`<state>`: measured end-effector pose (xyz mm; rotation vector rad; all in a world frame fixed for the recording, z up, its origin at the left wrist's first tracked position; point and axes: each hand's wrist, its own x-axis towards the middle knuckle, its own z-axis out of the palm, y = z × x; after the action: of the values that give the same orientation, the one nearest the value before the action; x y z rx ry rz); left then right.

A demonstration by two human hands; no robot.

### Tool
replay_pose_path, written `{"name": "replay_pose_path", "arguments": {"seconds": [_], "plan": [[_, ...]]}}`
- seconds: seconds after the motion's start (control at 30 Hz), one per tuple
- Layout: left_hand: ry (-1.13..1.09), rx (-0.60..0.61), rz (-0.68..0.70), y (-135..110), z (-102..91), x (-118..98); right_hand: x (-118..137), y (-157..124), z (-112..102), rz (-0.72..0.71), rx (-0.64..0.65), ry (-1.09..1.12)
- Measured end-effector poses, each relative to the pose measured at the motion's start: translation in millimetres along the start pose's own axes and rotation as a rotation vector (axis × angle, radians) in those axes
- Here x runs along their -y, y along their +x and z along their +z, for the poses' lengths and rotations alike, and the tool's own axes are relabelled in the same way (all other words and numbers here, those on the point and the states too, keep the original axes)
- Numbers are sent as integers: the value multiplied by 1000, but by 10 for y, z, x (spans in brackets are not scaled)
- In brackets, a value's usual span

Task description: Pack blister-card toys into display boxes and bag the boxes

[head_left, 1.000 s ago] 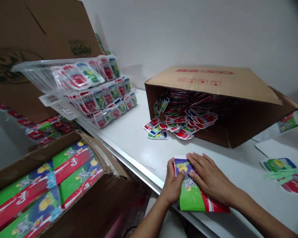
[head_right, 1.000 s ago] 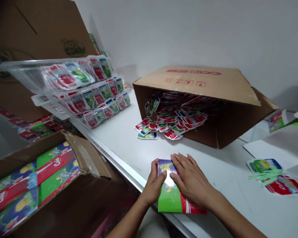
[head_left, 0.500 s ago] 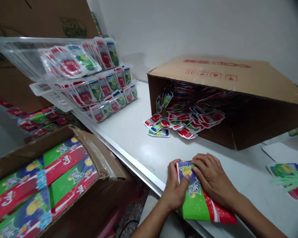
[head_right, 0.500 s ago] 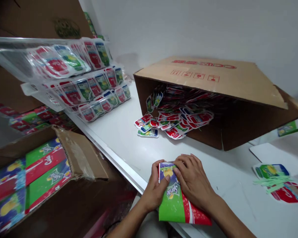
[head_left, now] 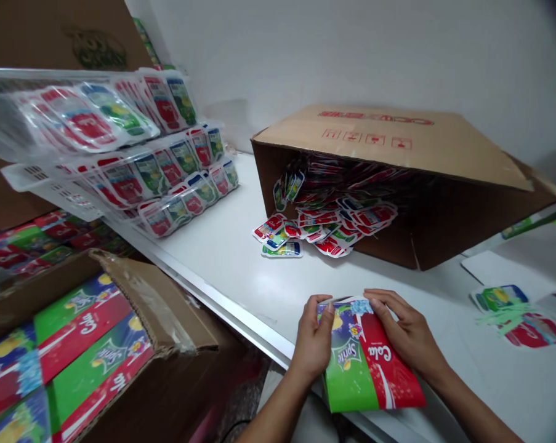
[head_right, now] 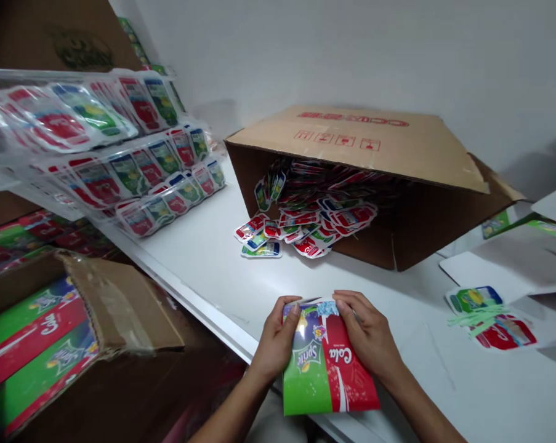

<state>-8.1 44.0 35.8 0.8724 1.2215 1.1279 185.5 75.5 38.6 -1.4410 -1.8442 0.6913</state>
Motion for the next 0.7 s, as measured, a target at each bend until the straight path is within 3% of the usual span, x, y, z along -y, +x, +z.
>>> {"name": "replay_pose_path", "arguments": {"seconds": [0.23,0.43,0.6,0.7], "plan": [[-42,44,-35,-7,-13,-37,54,5,30,-35,-6,75],[-56,81,-48,93,-56,-16,45,43,80,244,42,140],[28,100,-31,184,-98,-90,28,89,115,346,215,295],[167,130,-15,198,-138,-146,13,99,115,385,219,370]]}}
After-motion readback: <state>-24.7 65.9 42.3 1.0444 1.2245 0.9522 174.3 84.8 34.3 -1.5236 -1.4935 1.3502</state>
